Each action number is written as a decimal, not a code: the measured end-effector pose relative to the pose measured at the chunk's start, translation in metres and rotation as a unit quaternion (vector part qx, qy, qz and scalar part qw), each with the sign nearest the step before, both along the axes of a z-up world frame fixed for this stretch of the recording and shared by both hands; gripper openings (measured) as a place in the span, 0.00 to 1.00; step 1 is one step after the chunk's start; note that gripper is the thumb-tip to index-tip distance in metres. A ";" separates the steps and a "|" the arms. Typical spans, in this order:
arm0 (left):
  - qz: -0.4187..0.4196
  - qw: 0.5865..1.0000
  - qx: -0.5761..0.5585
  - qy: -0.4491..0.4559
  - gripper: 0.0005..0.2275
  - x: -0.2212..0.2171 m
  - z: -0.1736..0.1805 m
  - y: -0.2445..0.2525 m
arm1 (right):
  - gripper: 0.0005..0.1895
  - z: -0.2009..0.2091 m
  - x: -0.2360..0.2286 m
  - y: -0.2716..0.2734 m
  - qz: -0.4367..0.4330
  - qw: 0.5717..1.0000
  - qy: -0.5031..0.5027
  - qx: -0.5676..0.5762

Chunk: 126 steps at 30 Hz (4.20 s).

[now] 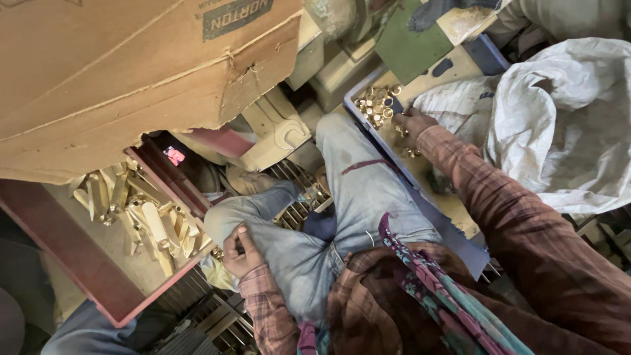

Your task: The person sits on the floor and sorts small brass-colored metal parts from a blue tray into a white sack. The person repeatedly picks up handfuls of parts and transfers them, while a coworker works nearby.

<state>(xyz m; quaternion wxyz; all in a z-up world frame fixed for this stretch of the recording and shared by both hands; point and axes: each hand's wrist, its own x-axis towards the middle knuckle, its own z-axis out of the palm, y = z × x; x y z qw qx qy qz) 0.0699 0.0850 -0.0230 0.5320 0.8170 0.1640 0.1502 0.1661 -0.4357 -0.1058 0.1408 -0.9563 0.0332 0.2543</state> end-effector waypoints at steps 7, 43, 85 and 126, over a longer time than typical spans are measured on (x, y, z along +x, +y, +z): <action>0.015 0.999 -0.026 0.016 0.08 -0.001 -0.009 0.003 | 0.24 -0.048 -0.041 0.026 -0.191 0.979 0.036 0.058; 0.021 0.990 -0.137 -0.001 0.08 -0.009 0.002 -0.013 | 0.17 0.037 -0.035 0.042 -0.382 0.506 0.048 0.771; 0.512 0.670 -0.523 0.126 0.25 -0.147 -0.146 0.146 | 0.10 0.085 -0.061 0.127 -0.113 0.909 -0.181 0.358; -0.061 0.991 0.112 -0.026 0.05 0.007 0.036 -0.009 | 0.15 -0.049 -0.019 0.013 0.203 0.918 -0.178 -0.290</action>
